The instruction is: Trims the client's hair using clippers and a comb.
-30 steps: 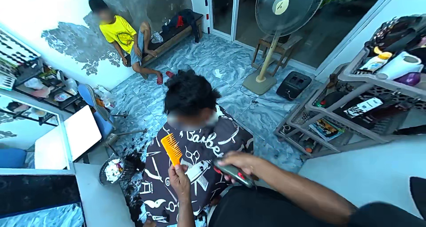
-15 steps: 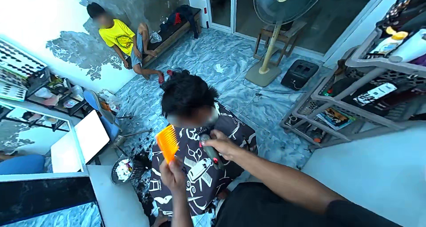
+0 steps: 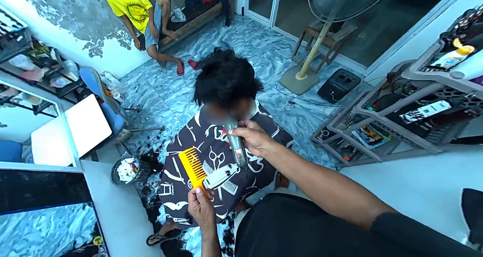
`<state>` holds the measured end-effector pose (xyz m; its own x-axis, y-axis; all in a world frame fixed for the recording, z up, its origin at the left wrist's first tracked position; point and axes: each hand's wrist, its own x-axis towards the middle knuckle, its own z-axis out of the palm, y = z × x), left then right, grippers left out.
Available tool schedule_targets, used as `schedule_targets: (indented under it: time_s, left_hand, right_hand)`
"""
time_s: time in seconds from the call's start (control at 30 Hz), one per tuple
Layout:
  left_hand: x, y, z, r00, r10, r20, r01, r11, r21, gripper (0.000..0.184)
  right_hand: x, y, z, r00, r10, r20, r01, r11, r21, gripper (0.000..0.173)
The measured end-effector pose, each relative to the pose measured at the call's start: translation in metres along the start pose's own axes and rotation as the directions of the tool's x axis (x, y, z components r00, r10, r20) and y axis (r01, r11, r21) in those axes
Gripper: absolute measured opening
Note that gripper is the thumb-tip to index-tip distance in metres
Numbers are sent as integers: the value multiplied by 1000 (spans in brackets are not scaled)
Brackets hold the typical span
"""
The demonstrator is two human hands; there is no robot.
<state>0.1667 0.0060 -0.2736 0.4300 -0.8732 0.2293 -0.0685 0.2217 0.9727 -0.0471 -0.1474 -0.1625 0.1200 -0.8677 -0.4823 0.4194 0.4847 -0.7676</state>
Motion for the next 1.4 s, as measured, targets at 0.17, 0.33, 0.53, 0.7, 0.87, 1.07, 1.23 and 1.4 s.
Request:
schedule_targets:
  time_s: [0.17, 0.33, 0.53, 0.7, 0.87, 1.07, 1.23, 1.4]
  left_hand:
    - [-9, -7, 0, 999, -44, 19, 44, 999, 6, 23]
    - [-15, -9, 6, 996, -68, 62, 71, 997, -33, 23]
    - [-10, -7, 3, 994, -65, 87, 68, 997, -36, 24]
    - [-6, -8, -5, 997, -51, 62, 50, 999, 15, 23]
    - [-6, -10, -9, 997, -47, 53, 46, 999, 23, 23]
    - [-9, -7, -7, 997, -50, 64, 48, 998, 45, 22]
    - [-11, -8, -6, 996, -52, 74, 48, 997, 53, 22]
    - [-9, -5, -7, 996, -39, 84, 33, 997, 68, 22]
  right_hand:
    - [-1, 1, 5, 997, -83, 1, 83, 996, -20, 57]
    - [-3, -1, 13, 991, -124, -43, 120, 989, -88, 61]
    - [-4, -1, 16, 991, -118, -62, 112, 990, -89, 64]
    - [-7, -1, 21, 980, -198, -30, 192, 971, -140, 63]
    - [-8, -1, 21, 986, -145, -78, 135, 984, -114, 64]
    - [-11, -1, 20, 988, -136, -79, 123, 981, -150, 64]
    - [-7, -4, 26, 961, -275, -17, 266, 943, -198, 63]
    - [-7, -4, 26, 984, -148, -103, 133, 981, -142, 64]
